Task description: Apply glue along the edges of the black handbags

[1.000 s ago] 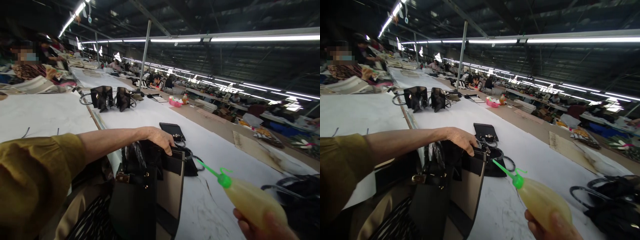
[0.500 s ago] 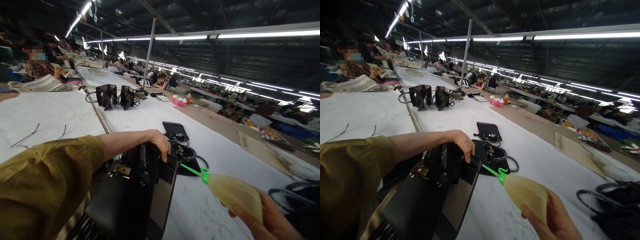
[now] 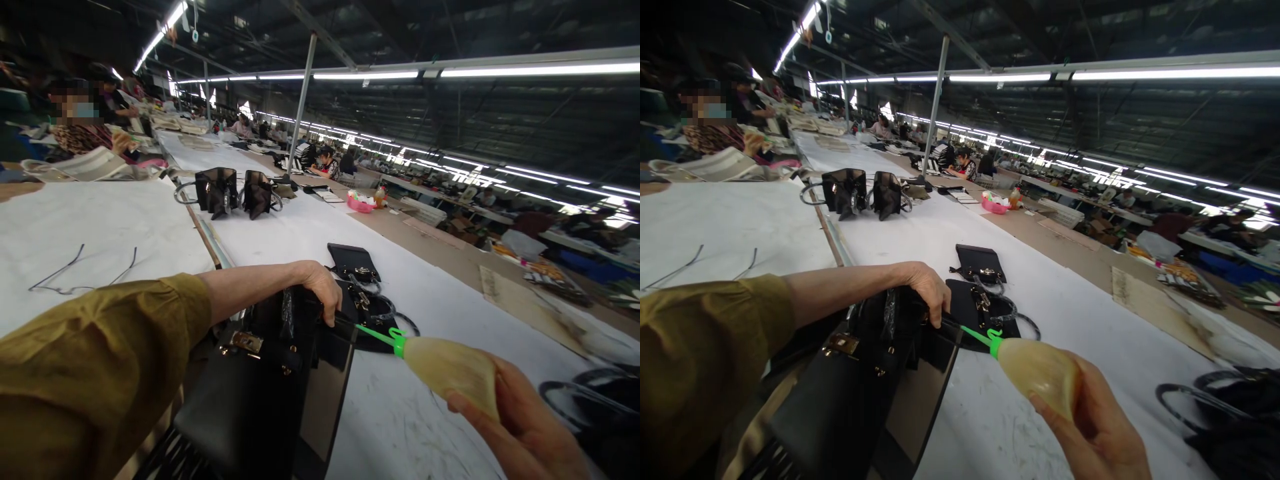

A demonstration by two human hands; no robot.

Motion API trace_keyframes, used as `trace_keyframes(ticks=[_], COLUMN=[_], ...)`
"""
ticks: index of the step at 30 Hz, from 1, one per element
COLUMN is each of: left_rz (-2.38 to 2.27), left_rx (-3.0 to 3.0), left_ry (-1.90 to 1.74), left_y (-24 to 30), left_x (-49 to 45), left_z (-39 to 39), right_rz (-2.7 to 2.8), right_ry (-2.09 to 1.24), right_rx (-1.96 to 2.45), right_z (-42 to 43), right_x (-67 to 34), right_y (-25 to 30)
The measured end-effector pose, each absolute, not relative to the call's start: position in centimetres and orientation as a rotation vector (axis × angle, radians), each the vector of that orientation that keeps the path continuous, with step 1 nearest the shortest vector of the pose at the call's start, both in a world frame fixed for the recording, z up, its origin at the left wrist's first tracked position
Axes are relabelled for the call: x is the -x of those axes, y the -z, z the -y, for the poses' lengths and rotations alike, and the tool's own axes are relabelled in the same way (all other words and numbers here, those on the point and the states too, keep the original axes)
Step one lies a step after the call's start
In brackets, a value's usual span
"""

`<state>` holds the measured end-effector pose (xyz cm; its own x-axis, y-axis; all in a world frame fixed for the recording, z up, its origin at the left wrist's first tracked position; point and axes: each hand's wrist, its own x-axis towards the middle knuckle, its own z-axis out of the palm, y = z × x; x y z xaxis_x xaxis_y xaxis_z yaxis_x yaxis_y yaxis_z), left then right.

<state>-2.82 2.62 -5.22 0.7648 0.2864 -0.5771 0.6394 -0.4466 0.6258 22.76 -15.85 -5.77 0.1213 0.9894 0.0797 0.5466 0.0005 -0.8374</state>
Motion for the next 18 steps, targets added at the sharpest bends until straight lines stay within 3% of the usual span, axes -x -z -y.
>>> trace_keyframes(ticks=[18], left_rz=[-0.666], left_rx=[-2.013], left_ry=[0.512], left_y=[6.8], left_x=[3.2], left_z=[-3.6], right_rz=[1.639], right_ry=[-0.649], right_rx=[1.583], right_z=[15.4], right_x=[-22.1], right_y=[6.4])
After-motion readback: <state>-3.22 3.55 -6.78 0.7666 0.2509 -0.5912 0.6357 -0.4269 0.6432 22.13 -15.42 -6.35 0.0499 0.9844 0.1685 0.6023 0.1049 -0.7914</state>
